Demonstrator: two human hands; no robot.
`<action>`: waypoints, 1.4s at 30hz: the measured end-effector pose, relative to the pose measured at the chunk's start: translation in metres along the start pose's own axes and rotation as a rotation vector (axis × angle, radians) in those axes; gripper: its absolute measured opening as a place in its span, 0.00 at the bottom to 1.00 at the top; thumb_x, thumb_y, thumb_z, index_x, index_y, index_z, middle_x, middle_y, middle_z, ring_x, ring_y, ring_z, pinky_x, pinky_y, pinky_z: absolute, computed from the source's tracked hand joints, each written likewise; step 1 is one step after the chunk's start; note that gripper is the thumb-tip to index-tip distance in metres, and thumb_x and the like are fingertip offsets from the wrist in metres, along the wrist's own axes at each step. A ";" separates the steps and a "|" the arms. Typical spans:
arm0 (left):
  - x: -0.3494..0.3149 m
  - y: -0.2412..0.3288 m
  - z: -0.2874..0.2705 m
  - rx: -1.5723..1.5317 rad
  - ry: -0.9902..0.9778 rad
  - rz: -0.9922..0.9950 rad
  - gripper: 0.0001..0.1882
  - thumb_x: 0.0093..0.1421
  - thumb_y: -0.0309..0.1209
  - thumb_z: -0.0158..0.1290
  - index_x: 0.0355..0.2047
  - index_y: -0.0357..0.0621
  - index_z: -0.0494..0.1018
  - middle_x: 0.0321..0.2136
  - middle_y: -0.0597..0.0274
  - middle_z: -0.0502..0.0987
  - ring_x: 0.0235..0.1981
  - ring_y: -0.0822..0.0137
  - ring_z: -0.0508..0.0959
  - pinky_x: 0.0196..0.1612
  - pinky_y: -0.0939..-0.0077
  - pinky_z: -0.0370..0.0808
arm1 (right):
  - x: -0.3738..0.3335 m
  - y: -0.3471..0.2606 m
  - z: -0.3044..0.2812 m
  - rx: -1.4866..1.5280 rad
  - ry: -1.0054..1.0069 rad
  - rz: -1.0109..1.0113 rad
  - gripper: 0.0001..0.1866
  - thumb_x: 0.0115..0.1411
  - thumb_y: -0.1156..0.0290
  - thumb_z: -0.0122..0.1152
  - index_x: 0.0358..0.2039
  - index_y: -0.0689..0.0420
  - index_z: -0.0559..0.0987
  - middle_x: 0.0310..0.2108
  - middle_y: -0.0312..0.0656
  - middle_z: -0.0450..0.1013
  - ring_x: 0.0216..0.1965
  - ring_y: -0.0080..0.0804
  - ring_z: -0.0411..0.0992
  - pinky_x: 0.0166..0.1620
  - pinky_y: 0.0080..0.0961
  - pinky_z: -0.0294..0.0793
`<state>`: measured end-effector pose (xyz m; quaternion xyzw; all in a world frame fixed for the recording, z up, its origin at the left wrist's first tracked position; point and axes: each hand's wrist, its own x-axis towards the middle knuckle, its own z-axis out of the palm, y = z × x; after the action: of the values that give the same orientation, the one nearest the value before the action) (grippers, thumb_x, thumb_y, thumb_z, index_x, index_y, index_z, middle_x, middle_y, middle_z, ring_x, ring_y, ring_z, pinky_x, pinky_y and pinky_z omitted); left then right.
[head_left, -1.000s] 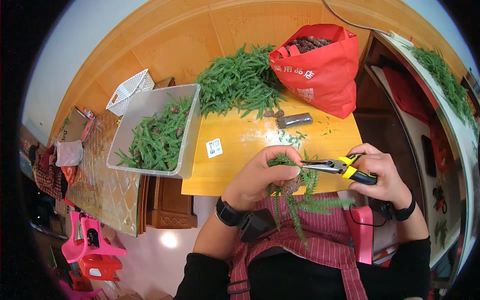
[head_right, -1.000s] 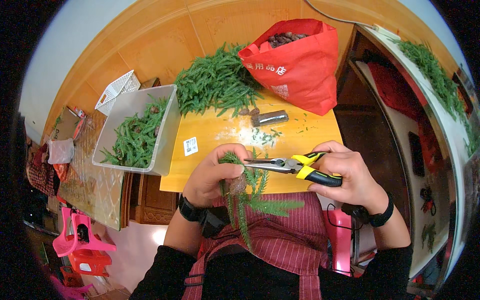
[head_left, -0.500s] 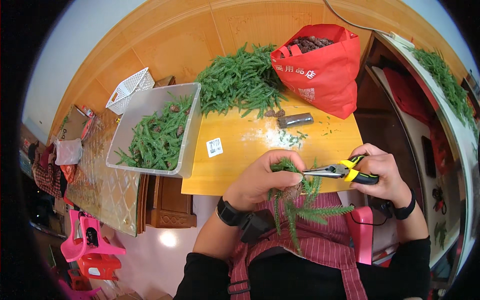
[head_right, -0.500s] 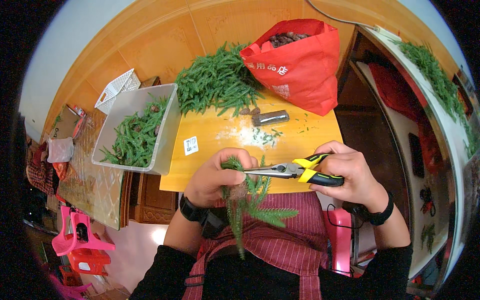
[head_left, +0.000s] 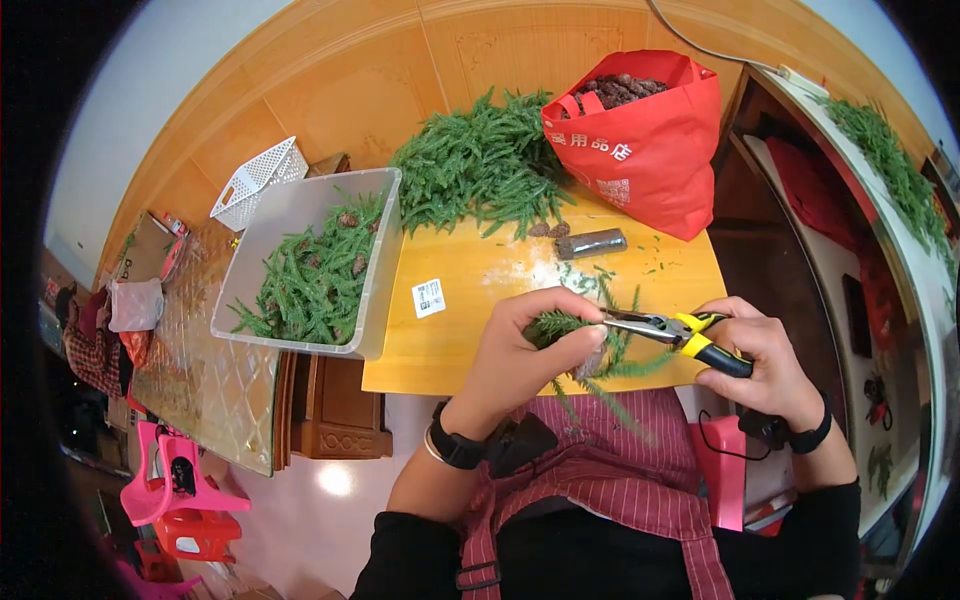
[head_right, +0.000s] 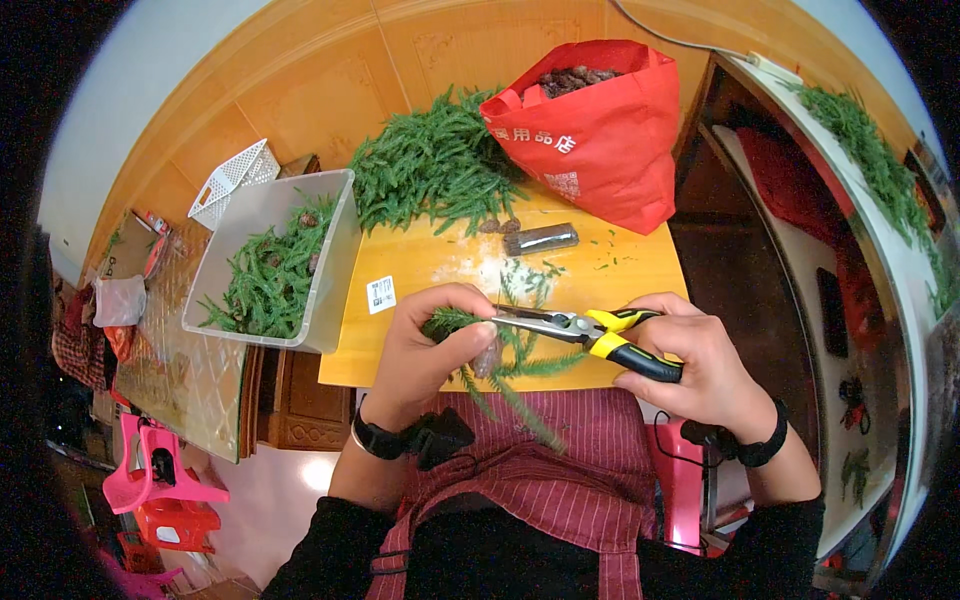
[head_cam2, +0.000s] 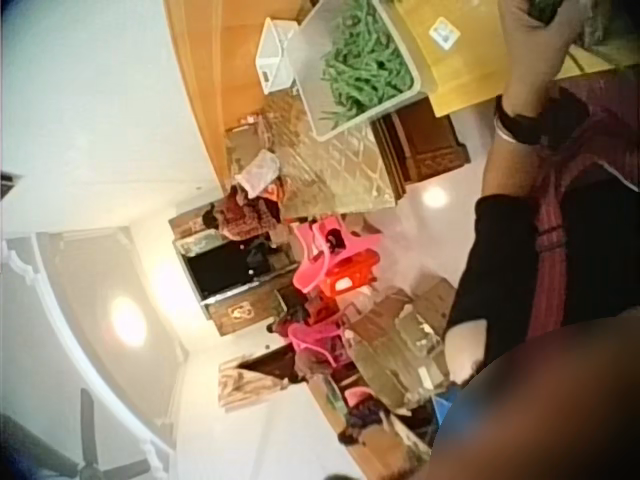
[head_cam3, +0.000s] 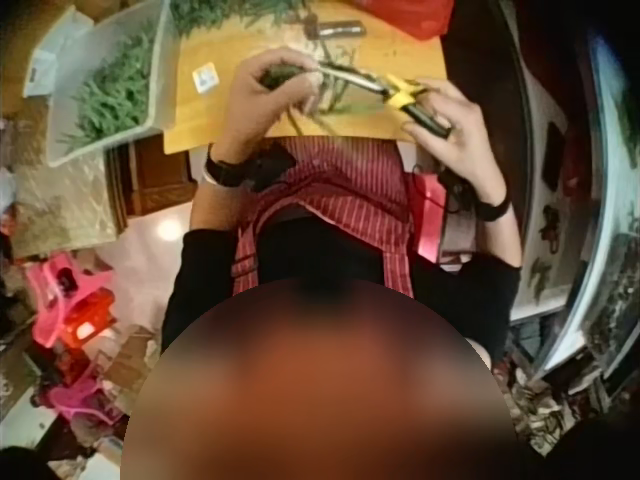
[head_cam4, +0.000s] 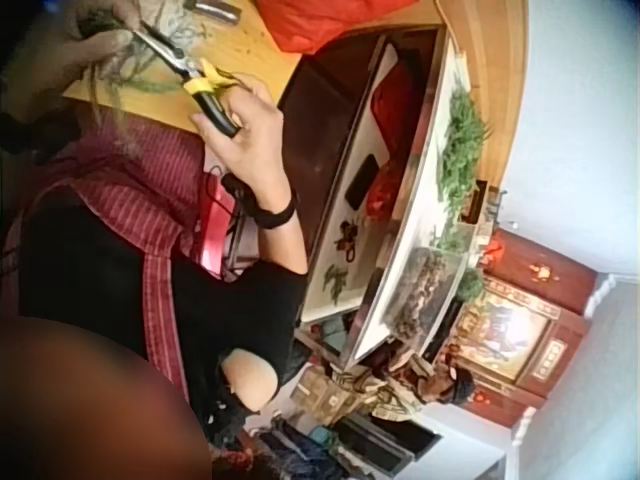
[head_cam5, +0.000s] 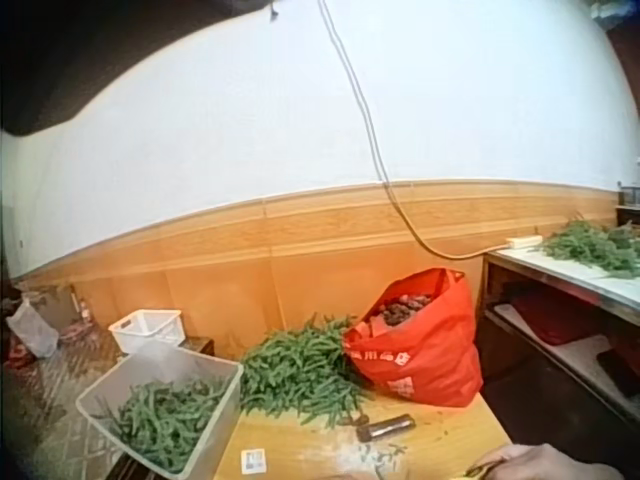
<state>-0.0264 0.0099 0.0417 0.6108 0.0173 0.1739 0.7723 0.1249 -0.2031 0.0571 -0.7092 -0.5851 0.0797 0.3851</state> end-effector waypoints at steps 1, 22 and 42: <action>0.000 0.001 -0.002 0.000 0.001 -0.001 0.06 0.50 0.20 0.53 0.31 0.37 0.70 0.27 0.64 0.71 0.23 0.76 0.70 0.26 0.85 0.67 | 0.000 0.003 0.001 0.029 0.003 -0.029 0.18 0.40 0.67 0.67 0.14 0.59 0.65 0.22 0.43 0.70 0.39 0.43 0.69 0.40 0.31 0.66; 0.009 -0.011 -0.005 0.613 0.042 0.385 0.06 0.46 0.20 0.55 0.27 0.37 0.71 0.26 0.61 0.71 0.25 0.72 0.71 0.26 0.82 0.66 | -0.002 0.008 0.007 -0.028 -0.007 0.121 0.13 0.40 0.72 0.67 0.16 0.60 0.70 0.19 0.43 0.68 0.27 0.36 0.70 0.37 0.27 0.70; 0.005 -0.027 -0.005 -0.457 -0.158 -0.369 0.08 0.45 0.23 0.54 0.28 0.37 0.70 0.24 0.61 0.72 0.27 0.70 0.71 0.30 0.80 0.68 | -0.004 0.030 0.018 0.287 -0.057 -0.072 0.15 0.40 0.69 0.68 0.14 0.58 0.68 0.19 0.39 0.71 0.34 0.41 0.70 0.40 0.31 0.68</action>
<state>-0.0163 0.0105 0.0158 0.4195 0.0283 -0.0180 0.9072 0.1369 -0.1993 0.0239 -0.6229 -0.6037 0.1688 0.4681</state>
